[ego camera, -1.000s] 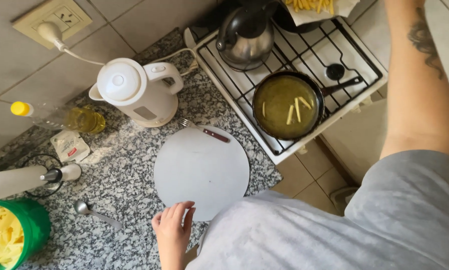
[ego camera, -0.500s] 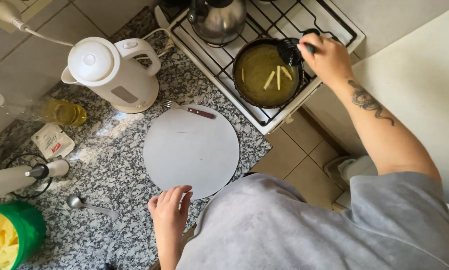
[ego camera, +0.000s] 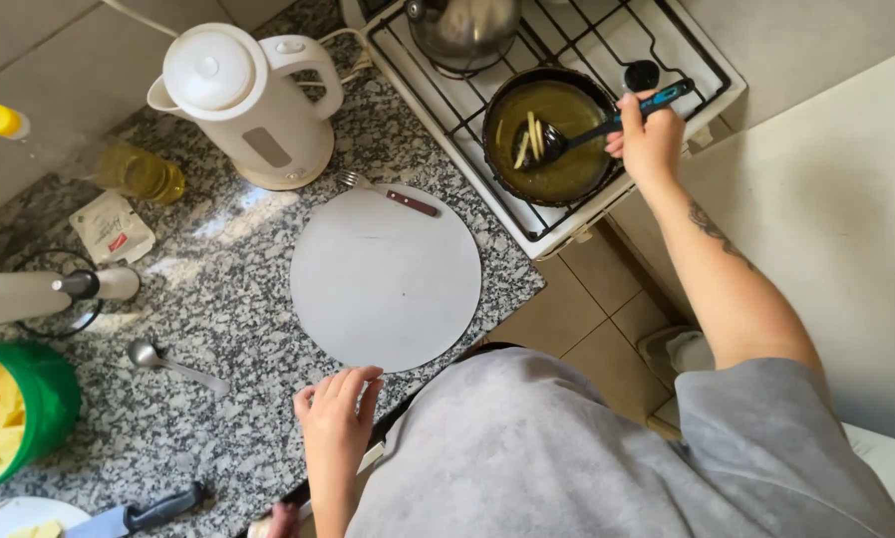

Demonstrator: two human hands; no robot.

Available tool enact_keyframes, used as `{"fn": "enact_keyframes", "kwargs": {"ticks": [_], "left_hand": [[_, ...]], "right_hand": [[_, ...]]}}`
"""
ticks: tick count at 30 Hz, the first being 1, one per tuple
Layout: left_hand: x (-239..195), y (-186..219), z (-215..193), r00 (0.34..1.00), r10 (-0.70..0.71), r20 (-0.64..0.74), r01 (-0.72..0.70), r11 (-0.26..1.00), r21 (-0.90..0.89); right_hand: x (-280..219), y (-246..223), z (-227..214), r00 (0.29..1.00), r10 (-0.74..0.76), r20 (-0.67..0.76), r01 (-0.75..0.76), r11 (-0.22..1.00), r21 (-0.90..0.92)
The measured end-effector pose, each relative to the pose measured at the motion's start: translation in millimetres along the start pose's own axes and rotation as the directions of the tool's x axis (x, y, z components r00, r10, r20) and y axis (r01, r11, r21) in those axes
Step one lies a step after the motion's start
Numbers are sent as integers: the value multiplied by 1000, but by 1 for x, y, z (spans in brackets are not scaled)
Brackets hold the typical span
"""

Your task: The person fries potato strips in a pan of hot oil, using a slotted spoon to remove cooked fries and place them on a paper towel. They add more raw potato strips from a green bowl into the pan and stir them with a fork. The person also cuts a potato on a cutting board and adds the pieces to the bowl.

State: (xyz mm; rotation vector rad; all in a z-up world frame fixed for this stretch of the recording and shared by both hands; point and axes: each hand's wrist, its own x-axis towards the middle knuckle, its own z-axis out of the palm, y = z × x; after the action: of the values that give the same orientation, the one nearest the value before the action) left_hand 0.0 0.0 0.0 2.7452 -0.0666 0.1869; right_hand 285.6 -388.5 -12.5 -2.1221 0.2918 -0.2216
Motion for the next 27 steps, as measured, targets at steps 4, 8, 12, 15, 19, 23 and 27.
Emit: {"fn": "enact_keyframes", "kwargs": {"ticks": [4, 8, 12, 15, 19, 23, 27], "left_hand": [[-2, 6, -4, 1000, -2, 27, 3, 1000, -27], [-2, 10, -11, 1000, -3, 9, 3, 1000, -20], [-6, 8, -9, 1000, -23, 17, 24, 1000, -9], [-5, 7, -9, 1000, -6, -11, 5, 1000, -28], [-3, 3, -8, 1000, 3, 0, -3, 1000, -28], [2, 1, -7, 1000, 6, 18, -6, 1000, 1], [6, 2, -10, 999, 2, 53, 0, 1000, -25]], "right_hand": [[10, 2, 19, 999, 2, 35, -2, 1000, 8], [8, -6, 23, 997, 72, 41, -76, 991, 108], [3, -6, 16, 986, 162, 26, -164, 964, 208], [-2, -7, 7, 982, 188, 0, -181, 942, 284], [-12, -6, -8, 981, 187, -50, -154, 912, 380], [-17, 5, -18, 982, 144, -124, -69, 880, 470], [-23, 5, -25, 980, 127, -153, -25, 843, 537]]}}
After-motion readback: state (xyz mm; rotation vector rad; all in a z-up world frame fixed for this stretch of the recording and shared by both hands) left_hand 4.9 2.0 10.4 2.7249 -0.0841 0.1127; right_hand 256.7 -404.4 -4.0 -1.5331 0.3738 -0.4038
